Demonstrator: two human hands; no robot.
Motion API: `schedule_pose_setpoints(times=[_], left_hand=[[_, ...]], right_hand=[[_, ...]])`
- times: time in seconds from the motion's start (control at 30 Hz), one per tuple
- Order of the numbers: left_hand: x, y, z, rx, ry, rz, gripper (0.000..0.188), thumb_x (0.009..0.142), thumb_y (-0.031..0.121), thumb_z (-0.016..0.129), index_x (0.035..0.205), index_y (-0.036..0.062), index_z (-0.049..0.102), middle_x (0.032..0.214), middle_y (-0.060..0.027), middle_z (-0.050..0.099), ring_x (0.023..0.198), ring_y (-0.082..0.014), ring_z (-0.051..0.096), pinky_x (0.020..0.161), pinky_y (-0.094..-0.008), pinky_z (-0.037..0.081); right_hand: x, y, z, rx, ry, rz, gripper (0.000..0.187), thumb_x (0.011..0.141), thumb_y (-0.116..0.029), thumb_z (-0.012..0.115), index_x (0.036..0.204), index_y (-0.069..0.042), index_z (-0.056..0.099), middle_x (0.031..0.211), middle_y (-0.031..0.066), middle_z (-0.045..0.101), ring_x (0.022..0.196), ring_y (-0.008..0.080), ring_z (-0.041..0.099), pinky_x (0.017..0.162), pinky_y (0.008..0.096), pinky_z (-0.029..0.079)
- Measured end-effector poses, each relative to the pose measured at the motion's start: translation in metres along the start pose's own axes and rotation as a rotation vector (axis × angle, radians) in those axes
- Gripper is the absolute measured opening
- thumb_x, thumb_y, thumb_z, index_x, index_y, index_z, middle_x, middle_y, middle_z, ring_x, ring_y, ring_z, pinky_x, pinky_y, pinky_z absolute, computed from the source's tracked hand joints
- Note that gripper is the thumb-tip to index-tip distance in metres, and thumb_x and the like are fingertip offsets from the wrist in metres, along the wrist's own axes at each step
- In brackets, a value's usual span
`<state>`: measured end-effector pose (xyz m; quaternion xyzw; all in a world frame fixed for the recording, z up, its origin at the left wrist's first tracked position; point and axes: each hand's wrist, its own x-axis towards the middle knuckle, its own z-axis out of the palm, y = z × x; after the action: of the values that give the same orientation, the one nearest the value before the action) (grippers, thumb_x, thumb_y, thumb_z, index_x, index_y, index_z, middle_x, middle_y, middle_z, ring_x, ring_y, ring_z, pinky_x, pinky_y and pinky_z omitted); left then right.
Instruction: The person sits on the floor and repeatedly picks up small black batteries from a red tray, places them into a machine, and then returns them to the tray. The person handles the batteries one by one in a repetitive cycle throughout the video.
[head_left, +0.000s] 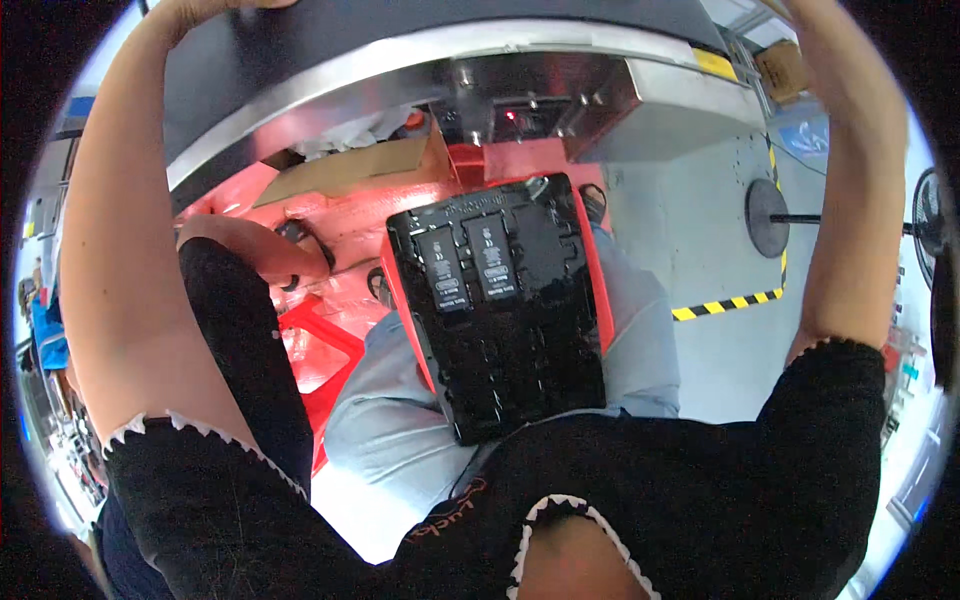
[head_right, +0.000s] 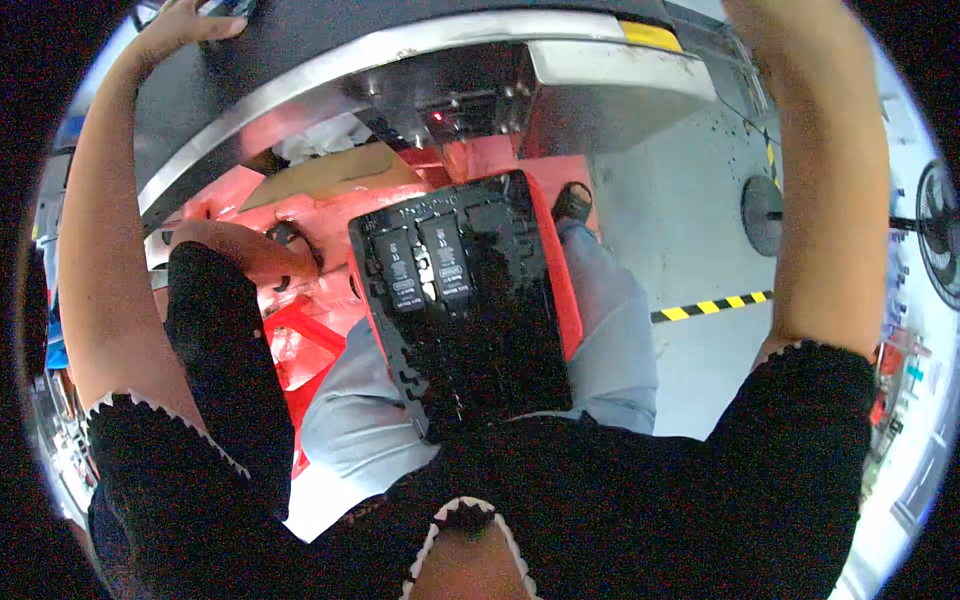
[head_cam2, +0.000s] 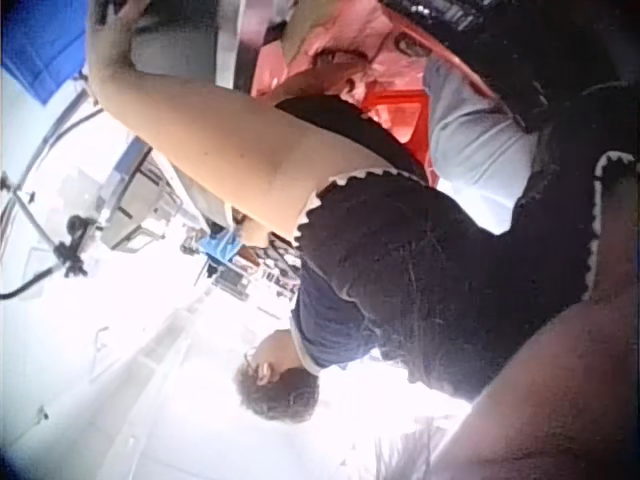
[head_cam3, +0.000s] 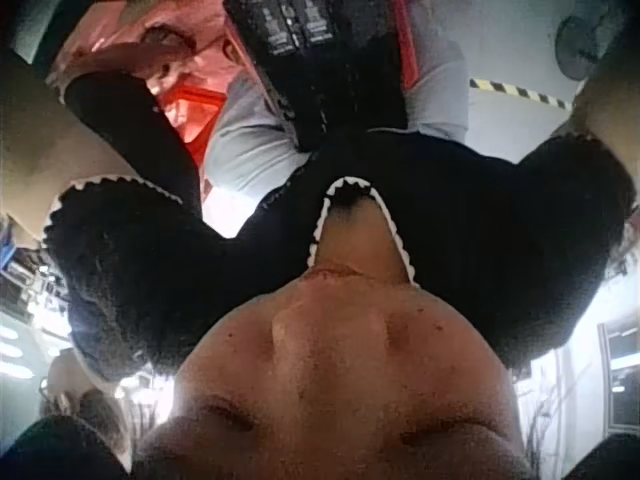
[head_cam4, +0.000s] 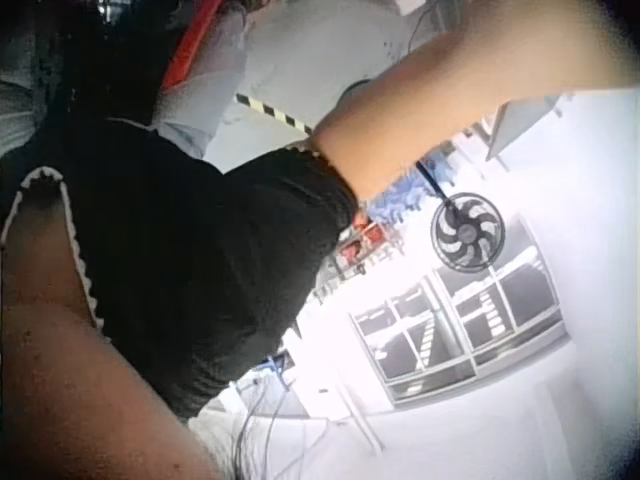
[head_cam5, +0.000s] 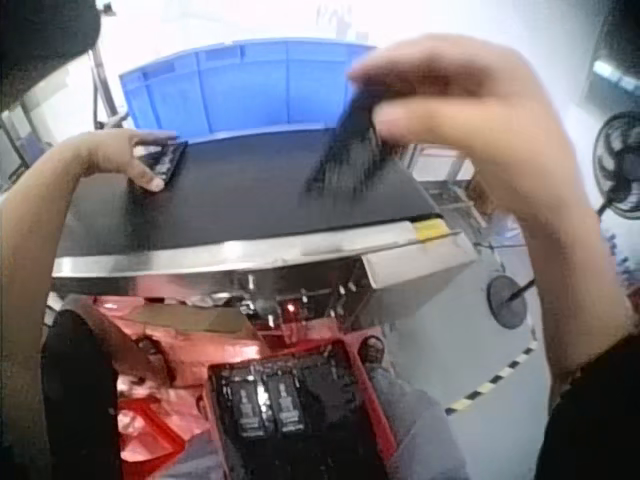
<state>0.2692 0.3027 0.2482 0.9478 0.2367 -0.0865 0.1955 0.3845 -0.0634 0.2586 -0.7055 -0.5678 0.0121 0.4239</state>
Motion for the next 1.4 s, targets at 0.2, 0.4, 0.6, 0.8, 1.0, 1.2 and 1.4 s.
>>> schedule_pose_setpoints(times=[0.2,0.4,0.6,0.8,1.0,1.2,1.4], left_hand=[[0.017,0.000,0.037,0.023,0.396,0.154,0.095,0.061,0.049,0.082,0.139,0.0084,0.048,0.136,-0.0239,0.049,0.133,-0.0339,0.039,0.109,-0.0433,0.032],[-0.050,0.043,0.067,0.046,0.779,0.191,0.093,0.063,0.044,0.081,0.140,0.0070,0.045,0.141,-0.0286,0.040,0.135,-0.0388,0.035,0.111,-0.0430,0.029],[-0.158,0.039,0.149,0.020,0.733,0.631,0.083,0.060,0.029,0.085,0.134,0.0088,0.053,0.132,-0.0183,0.052,0.124,-0.0350,0.047,0.106,-0.0441,0.035],[-0.298,0.035,0.291,-0.136,0.163,0.241,0.104,0.049,0.033,0.089,0.139,0.0061,0.043,0.136,-0.0161,0.044,0.128,-0.0355,0.041,0.110,-0.0536,0.026],[-0.334,0.036,0.365,-0.090,0.101,0.212,0.089,0.061,0.033,0.084,0.138,0.0095,0.045,0.148,-0.0144,0.034,0.138,-0.0335,0.030,0.114,-0.0569,0.015],[-0.351,0.033,0.384,-0.017,0.104,0.166,0.079,0.075,0.039,0.074,0.142,0.0107,0.042,0.156,-0.0204,0.018,0.145,-0.0375,0.016,0.114,-0.0588,0.011],[-0.352,0.035,0.400,0.044,0.068,0.184,0.059,0.090,0.033,0.059,0.141,0.0110,0.043,0.156,-0.0113,0.022,0.145,-0.0268,0.018,0.114,-0.0600,0.012]], right_hand=[[-0.089,0.013,0.079,0.244,-0.381,0.106,0.029,0.076,-0.011,0.070,0.104,-0.004,0.070,0.102,0.0122,0.069,0.095,0.0241,0.064,0.082,0.0319,0.050],[-0.134,0.112,0.171,0.284,-0.659,0.270,0.030,0.079,-0.013,0.069,0.108,-0.007,0.070,0.104,0.0101,0.064,0.098,0.0261,0.061,0.089,0.0362,0.046],[-0.171,0.117,0.194,0.038,-0.487,0.087,0.037,0.079,-0.013,0.068,0.116,-0.010,0.067,0.123,0.0113,0.057,0.118,0.0298,0.049,0.102,0.0415,0.038],[-0.183,0.069,0.175,-0.247,-0.608,0.026,0.082,0.062,-0.020,0.083,0.137,-0.016,0.049,0.142,0.0152,0.044,0.132,0.0366,0.039,0.108,0.0468,0.034],[-0.181,0.079,0.172,-0.256,-0.727,0.093,0.094,0.053,-0.022,0.088,0.138,-0.016,0.047,0.139,0.0157,0.044,0.129,0.0364,0.041,0.103,0.0469,0.038],[-0.204,0.082,0.182,-0.376,-0.624,0.030,0.072,0.072,-0.010,0.073,0.138,-0.014,0.047,0.150,0.0149,0.034,0.139,0.0324,0.032,0.108,0.0507,0.032],[-0.247,0.061,0.198,-0.555,-0.442,0.045,0.047,0.086,-0.003,0.052,0.132,-0.010,0.053,0.145,0.0136,0.042,0.136,0.0318,0.038,0.106,0.0550,0.033]])
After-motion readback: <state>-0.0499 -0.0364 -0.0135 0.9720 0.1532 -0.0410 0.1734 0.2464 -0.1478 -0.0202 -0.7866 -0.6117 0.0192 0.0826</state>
